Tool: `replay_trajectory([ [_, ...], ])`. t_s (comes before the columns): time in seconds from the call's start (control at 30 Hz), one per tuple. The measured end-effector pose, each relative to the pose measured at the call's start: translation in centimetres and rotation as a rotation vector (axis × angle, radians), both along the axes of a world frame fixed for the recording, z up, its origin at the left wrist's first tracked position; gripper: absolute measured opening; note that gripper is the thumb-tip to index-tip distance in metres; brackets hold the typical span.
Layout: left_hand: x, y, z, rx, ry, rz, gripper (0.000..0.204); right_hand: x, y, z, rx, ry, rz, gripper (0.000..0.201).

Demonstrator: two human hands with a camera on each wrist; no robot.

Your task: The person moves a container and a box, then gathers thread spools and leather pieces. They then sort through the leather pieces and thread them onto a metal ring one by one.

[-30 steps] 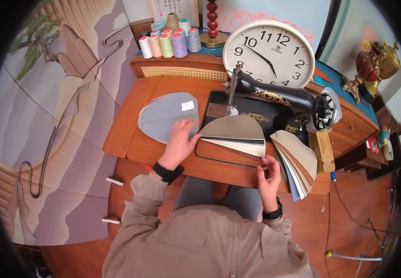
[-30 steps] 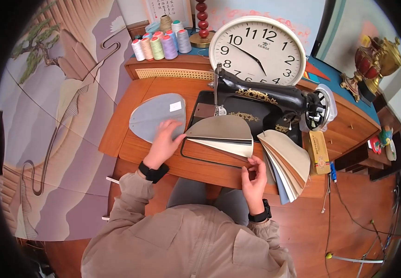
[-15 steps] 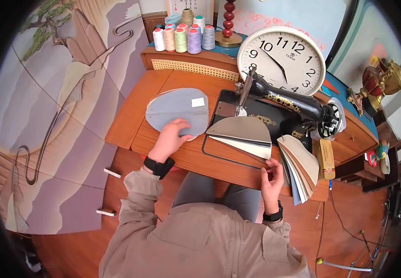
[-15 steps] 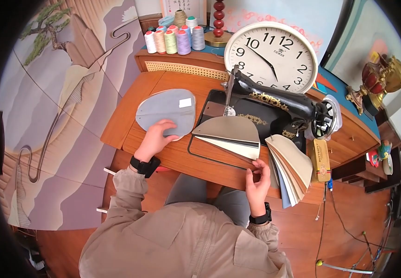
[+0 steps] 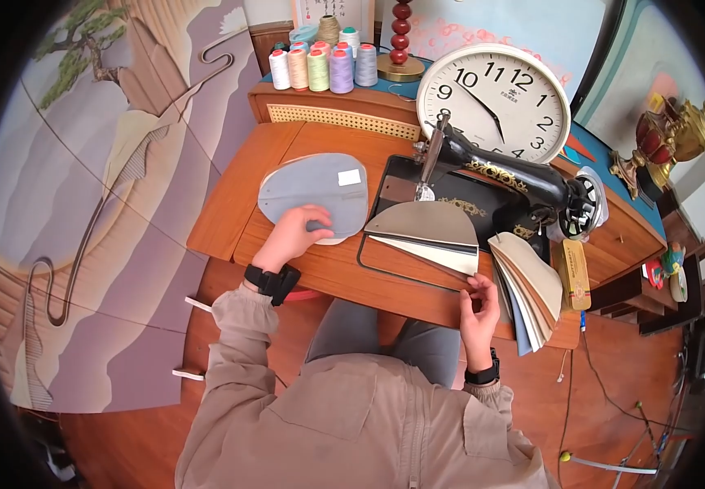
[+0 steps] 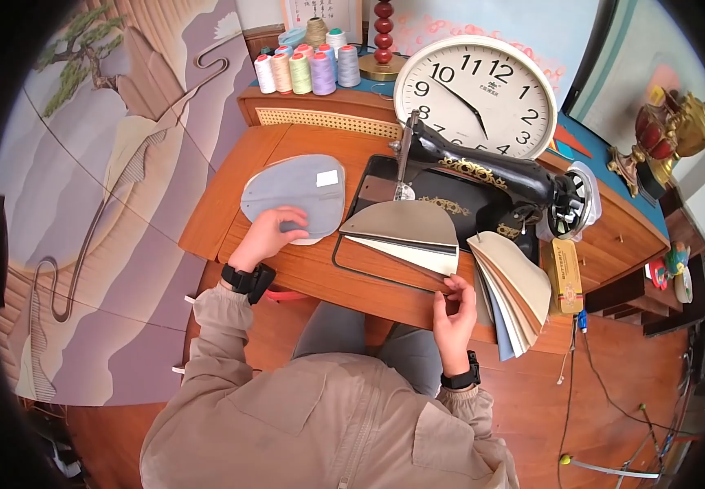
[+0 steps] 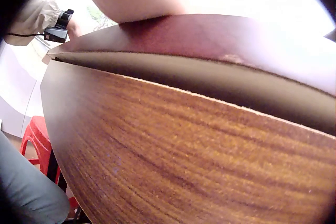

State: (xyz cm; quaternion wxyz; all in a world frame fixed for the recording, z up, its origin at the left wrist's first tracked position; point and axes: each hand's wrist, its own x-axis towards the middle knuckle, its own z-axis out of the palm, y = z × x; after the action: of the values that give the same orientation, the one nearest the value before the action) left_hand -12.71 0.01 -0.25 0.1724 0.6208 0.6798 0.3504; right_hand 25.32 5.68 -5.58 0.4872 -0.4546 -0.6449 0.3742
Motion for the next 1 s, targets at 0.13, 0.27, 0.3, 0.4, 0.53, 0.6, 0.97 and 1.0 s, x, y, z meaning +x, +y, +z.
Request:
replay_trajectory([
  [0.13,-0.5,0.2,-0.1,-0.067,-0.138,0.017,0.015,0.0,0.0,0.0,0.016,-0.001,0.000,0.034],
  [0.27,-0.5,0.1,-0.5,-0.016,-0.123,0.082,0.015,-0.1,-0.1,0.2,0.013,-0.007,-0.003,0.033],
  [0.3,-0.3,0.1,-0.3,0.002,-0.177,0.160,0.014,-0.1,-0.1,0.3,0.017,-0.016,-0.003,0.033],
  [0.4,0.2,-0.3,0.1,0.039,-0.251,0.249,0.013,-0.1,-0.2,0.3,0.017,-0.026,-0.004,0.033],
  [0.53,-0.1,-0.6,-0.6,0.093,-0.193,0.136,0.015,-0.2,-0.2,0.4,0.028,-0.035,-0.003,0.032],
  [0.6,-0.1,-0.7,-0.3,0.061,-0.128,0.103,0.014,-0.3,-0.2,0.5,0.029,-0.043,-0.005,0.032],
  [0.97,0.5,-0.5,-0.2,0.095,0.184,0.040,0.015,-0.4,-0.3,0.7,0.048,-0.067,-0.008,0.031],
  [1.0,0.6,-0.5,-0.1,0.121,0.218,0.019,0.013,-0.5,-0.3,0.7,0.053,-0.071,-0.009,0.030],
])
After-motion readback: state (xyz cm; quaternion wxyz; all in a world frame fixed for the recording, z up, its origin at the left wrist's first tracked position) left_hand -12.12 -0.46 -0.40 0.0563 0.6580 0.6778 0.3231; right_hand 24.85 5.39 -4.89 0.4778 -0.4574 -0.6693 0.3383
